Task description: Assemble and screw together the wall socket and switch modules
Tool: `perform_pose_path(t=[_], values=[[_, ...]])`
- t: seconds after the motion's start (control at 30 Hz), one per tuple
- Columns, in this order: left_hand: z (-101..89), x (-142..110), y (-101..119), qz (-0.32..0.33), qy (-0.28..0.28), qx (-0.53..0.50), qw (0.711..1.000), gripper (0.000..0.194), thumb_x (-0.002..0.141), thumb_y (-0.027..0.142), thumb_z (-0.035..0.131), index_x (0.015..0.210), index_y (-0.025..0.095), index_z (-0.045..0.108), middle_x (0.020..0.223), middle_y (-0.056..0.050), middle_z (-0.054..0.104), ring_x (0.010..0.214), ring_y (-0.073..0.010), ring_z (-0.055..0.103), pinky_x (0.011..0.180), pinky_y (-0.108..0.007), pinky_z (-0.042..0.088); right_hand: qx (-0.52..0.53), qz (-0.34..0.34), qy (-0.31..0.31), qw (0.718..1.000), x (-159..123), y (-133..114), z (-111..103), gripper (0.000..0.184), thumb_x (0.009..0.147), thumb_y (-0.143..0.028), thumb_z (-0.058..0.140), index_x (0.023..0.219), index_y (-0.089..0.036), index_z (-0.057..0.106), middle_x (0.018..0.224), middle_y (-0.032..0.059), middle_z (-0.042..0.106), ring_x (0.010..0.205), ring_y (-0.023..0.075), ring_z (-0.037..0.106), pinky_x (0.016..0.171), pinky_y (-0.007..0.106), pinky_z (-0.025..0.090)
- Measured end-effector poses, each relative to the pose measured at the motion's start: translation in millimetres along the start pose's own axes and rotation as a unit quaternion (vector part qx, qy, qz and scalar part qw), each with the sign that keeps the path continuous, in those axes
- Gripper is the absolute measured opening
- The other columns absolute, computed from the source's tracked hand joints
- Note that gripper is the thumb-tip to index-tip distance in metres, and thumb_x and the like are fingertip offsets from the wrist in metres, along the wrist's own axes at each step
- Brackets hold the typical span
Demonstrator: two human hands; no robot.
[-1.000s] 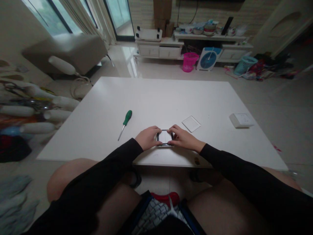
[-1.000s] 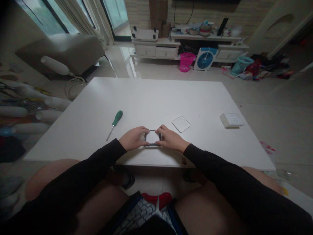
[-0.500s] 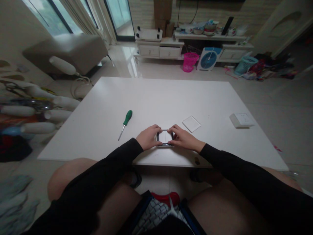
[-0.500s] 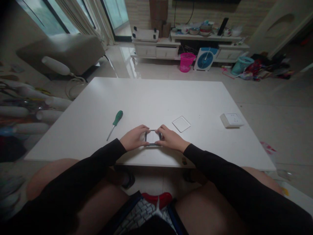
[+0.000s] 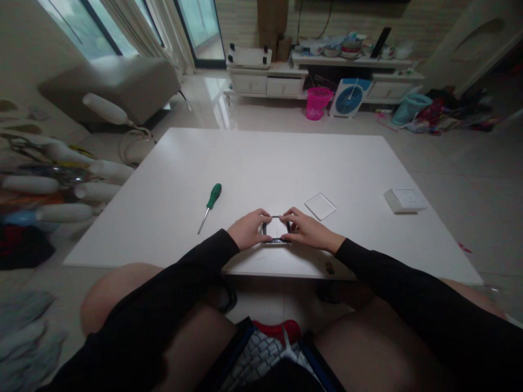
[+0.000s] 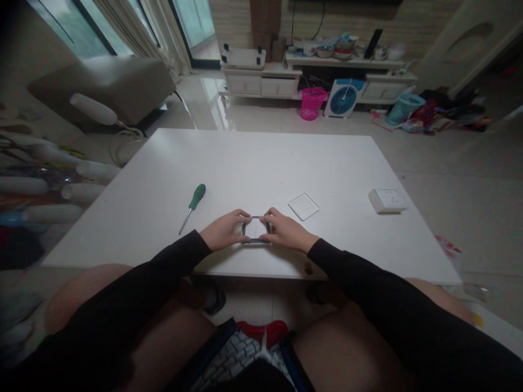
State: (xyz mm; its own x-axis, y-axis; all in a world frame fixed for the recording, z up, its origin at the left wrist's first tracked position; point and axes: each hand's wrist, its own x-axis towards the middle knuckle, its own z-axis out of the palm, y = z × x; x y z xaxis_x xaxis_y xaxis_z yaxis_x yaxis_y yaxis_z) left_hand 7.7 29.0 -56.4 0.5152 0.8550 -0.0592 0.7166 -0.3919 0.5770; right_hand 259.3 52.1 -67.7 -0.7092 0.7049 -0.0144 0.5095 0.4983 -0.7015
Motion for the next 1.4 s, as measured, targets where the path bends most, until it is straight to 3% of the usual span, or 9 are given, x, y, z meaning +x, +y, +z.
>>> perform_pose_path(t=[0.27, 0.43, 0.63, 0.73, 0.83, 0.97, 1.13, 1.23, 1.4], values=[[2.5, 0.3, -3.0, -0.019, 0.003, -0.049, 0.999, 0.048, 0.078, 0.026, 0.084, 0.122, 0.015, 0.068, 0.132, -0.016, 0.063, 0.121, -0.0330, 0.065, 0.108, -0.048, 0.052, -0.002, 0.015, 0.000, 1.000, 1.0, 1.4, 1.7, 0.040, 0.090, -0.037, 0.076, 0.126, -0.026, 0.062, 0.126, 0.0073, 0.055, 0.080, 0.0163, 0.067, 0.078, 0.037, 0.059], [11.6, 0.8, -10.4, -0.071, 0.045, -0.108, 0.991, 0.073, 0.066, 0.027, 0.090, 0.131, 0.018, 0.059, 0.130, -0.014, 0.062, 0.108, -0.0300, 0.068, 0.095, -0.047, 0.057, -0.019, 0.031, 0.009, 0.999, -0.8, -0.6, 5.0, 0.050, 0.088, -0.033, 0.077, 0.131, -0.025, 0.055, 0.126, 0.0081, 0.055, 0.080, 0.0176, 0.067, 0.080, 0.040, 0.059], [13.7, 1.3, -16.7, -0.051, 0.006, -0.055, 0.997, 0.102, 0.056, 0.038, 0.096, 0.143, 0.010, 0.049, 0.138, -0.022, 0.059, 0.127, -0.0389, 0.060, 0.110, -0.052, 0.048, -0.085, 0.007, 0.043, 0.995, 2.7, 6.1, -11.5, 0.045, 0.097, -0.044, 0.064, 0.135, -0.022, 0.053, 0.128, 0.0117, 0.060, 0.092, 0.0235, 0.068, 0.089, 0.044, 0.057], [12.6, 2.4, -14.4, -0.040, -0.010, -0.029, 0.999, 0.095, 0.058, 0.037, 0.096, 0.138, 0.009, 0.054, 0.135, -0.022, 0.061, 0.128, -0.0396, 0.060, 0.111, -0.051, 0.047, -0.226, 0.063, 0.094, 0.967, 2.4, 25.8, -34.0, 0.047, 0.095, -0.046, 0.064, 0.133, -0.019, 0.056, 0.127, 0.0167, 0.062, 0.110, 0.0335, 0.064, 0.093, 0.048, 0.055], [10.4, 2.6, -11.3, -0.043, -0.011, -0.025, 0.999, 0.089, 0.057, 0.038, 0.096, 0.133, 0.011, 0.058, 0.131, -0.019, 0.063, 0.123, -0.0383, 0.062, 0.107, -0.050, 0.050, -0.318, 0.165, 0.109, 0.927, -3.8, 54.4, -53.1, 0.071, 0.083, -0.057, 0.073, 0.136, -0.014, 0.054, 0.124, 0.0225, 0.063, 0.115, 0.0417, 0.060, 0.092, 0.053, 0.053], [8.0, 1.8, -8.9, -0.046, -0.012, -0.027, 0.999, 0.090, 0.058, 0.039, 0.096, 0.135, 0.010, 0.057, 0.130, -0.019, 0.063, 0.122, -0.0375, 0.062, 0.107, -0.049, 0.050, -0.324, 0.219, 0.080, 0.917, -10.0, 78.9, -59.6, 0.077, 0.079, -0.065, 0.072, 0.133, -0.013, 0.055, 0.120, 0.0231, 0.065, 0.113, 0.0422, 0.060, 0.089, 0.051, 0.052], [8.8, 1.5, -10.0, -0.049, -0.017, -0.034, 0.998, 0.090, 0.059, 0.038, 0.095, 0.136, 0.010, 0.057, 0.132, -0.020, 0.063, 0.123, -0.0379, 0.062, 0.109, -0.050, 0.050, -0.300, 0.239, 0.075, 0.920, -1.4, 73.9, -56.3, 0.066, 0.076, -0.050, 0.076, 0.129, -0.016, 0.057, 0.110, 0.0192, 0.067, 0.106, 0.0405, 0.062, 0.085, 0.051, 0.052], [7.8, 0.9, -10.7, -0.040, -0.013, -0.038, 0.998, 0.096, 0.058, 0.037, 0.095, 0.140, 0.009, 0.053, 0.137, -0.023, 0.060, 0.128, -0.0403, 0.059, 0.112, -0.054, 0.047, -0.252, 0.197, 0.100, 0.942, 3.5, 61.9, -60.9, 0.076, 0.071, -0.040, 0.079, 0.137, -0.017, 0.052, 0.117, 0.0174, 0.062, 0.110, 0.0390, 0.059, 0.092, 0.054, 0.052], [1.4, -1.7, -2.4, -0.006, 0.055, -0.127, 0.990, 0.094, 0.065, 0.044, 0.091, 0.144, 0.013, 0.050, 0.146, -0.023, 0.055, 0.138, -0.0387, 0.051, 0.118, -0.058, 0.040, -0.001, -0.011, 0.198, 0.980, -1.5, 15.2, -67.9, 0.088, 0.071, -0.033, 0.082, 0.148, -0.031, 0.038, 0.135, 0.0119, 0.048, 0.122, 0.0325, 0.056, 0.104, 0.054, 0.052]])
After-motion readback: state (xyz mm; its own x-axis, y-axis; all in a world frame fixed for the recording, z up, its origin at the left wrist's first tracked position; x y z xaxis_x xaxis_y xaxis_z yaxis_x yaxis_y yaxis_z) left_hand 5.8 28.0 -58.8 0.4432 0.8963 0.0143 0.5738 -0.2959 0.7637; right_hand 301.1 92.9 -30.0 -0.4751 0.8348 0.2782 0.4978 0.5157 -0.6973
